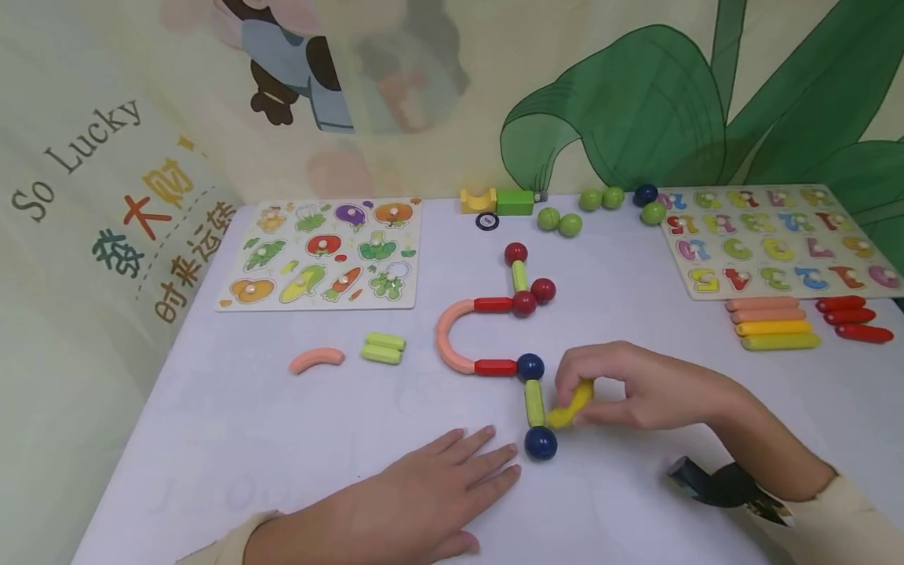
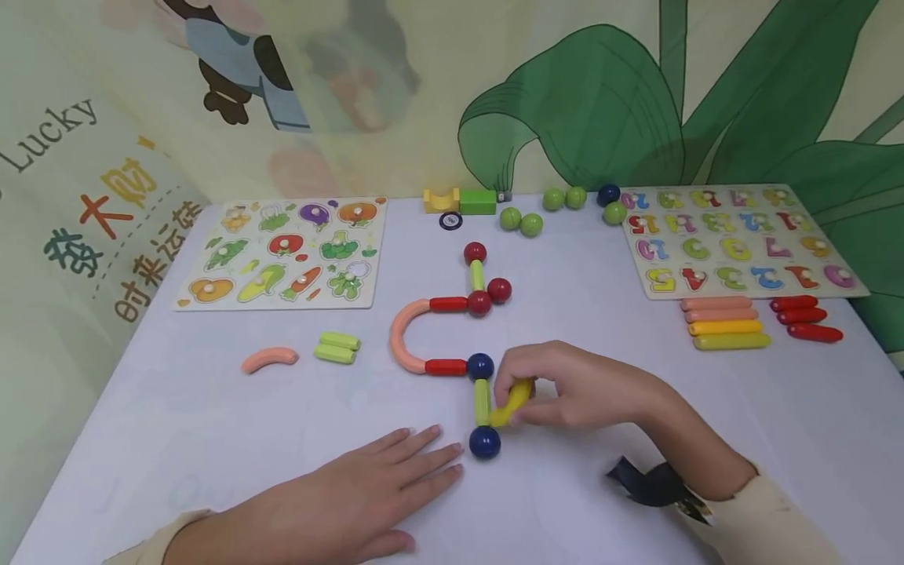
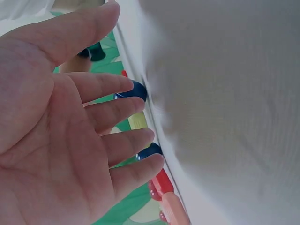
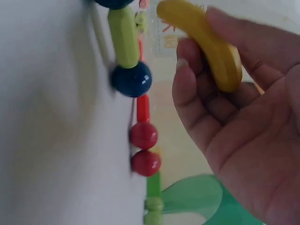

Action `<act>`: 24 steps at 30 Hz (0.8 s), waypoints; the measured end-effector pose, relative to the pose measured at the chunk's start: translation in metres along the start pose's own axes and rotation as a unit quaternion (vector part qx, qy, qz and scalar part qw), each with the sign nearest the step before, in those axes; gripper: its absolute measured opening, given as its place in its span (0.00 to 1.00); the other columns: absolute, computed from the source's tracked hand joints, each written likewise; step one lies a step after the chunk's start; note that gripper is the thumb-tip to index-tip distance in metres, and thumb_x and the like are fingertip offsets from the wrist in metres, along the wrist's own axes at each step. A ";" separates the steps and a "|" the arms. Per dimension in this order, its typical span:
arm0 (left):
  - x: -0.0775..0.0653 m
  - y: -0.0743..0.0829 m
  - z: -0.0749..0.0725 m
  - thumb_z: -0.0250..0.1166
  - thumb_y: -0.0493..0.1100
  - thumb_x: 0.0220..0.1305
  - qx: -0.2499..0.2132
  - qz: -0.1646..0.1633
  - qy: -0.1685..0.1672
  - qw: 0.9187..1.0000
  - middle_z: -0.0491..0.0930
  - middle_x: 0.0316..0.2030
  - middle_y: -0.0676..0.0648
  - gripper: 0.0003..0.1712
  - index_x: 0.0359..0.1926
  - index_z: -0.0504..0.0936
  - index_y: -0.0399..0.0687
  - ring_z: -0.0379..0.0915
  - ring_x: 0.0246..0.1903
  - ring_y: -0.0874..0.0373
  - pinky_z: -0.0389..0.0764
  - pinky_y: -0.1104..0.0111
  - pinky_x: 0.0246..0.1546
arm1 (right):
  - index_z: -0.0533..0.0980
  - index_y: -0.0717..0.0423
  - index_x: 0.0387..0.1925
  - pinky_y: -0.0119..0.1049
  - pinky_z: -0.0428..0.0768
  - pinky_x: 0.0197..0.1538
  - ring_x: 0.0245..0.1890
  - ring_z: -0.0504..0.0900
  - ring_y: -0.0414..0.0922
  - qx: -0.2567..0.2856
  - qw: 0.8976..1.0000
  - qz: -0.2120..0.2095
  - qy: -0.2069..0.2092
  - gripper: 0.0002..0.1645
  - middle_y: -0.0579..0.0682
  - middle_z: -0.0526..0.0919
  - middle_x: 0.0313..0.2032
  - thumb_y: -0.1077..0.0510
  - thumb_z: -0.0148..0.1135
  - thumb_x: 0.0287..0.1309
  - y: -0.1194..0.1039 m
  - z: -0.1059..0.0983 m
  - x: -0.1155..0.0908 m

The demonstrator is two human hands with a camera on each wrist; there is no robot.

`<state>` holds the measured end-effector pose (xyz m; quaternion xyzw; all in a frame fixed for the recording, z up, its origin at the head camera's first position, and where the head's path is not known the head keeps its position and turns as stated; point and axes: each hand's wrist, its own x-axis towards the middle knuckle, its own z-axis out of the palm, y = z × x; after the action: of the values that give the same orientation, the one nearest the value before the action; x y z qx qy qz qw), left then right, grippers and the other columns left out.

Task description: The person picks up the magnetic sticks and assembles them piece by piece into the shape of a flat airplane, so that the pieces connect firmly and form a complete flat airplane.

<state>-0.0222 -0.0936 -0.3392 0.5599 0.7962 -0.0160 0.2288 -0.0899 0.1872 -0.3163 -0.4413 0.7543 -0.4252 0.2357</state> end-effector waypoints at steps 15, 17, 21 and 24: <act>0.003 -0.002 0.001 0.51 0.66 0.58 0.003 -0.005 0.008 1.000 0.44 0.69 0.56 0.44 0.70 0.46 0.59 0.37 0.67 0.56 0.54 0.60 0.60 | 0.80 0.34 0.31 0.30 0.75 0.39 0.35 0.70 0.36 -0.179 0.968 0.171 -0.029 0.16 0.29 0.75 0.30 0.57 0.73 0.39 0.014 0.026 -0.002; 0.003 -0.001 0.002 0.51 0.66 0.58 0.006 -0.006 0.014 1.000 0.44 0.69 0.55 0.44 0.70 0.46 0.59 0.37 0.67 0.55 0.54 0.59 0.61 | 0.78 0.33 0.29 0.29 0.75 0.38 0.34 0.69 0.36 -0.187 0.966 0.175 -0.042 0.16 0.29 0.73 0.28 0.57 0.74 0.38 0.012 0.027 -0.002; 0.002 -0.001 0.003 0.52 0.66 0.58 0.006 -0.004 0.022 1.000 0.43 0.69 0.54 0.45 0.70 0.46 0.58 0.37 0.67 0.55 0.55 0.59 0.60 | 0.76 0.33 0.26 0.29 0.74 0.36 0.32 0.69 0.36 -0.163 0.966 0.185 -0.076 0.15 0.30 0.72 0.25 0.54 0.74 0.38 0.010 0.026 -0.004; 0.001 -0.001 0.004 0.53 0.66 0.57 0.002 -0.004 0.021 1.000 0.43 0.69 0.55 0.45 0.70 0.45 0.58 0.36 0.67 0.55 0.55 0.59 0.60 | 0.77 0.33 0.26 0.29 0.74 0.36 0.31 0.70 0.35 -0.146 0.969 0.178 -0.090 0.13 0.30 0.73 0.24 0.51 0.74 0.38 0.009 0.026 -0.005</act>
<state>-0.0224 -0.0941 -0.3432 0.5575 0.8028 -0.0064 0.2113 -0.0728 0.1822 -0.3382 -0.3661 0.8503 -0.2199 0.3074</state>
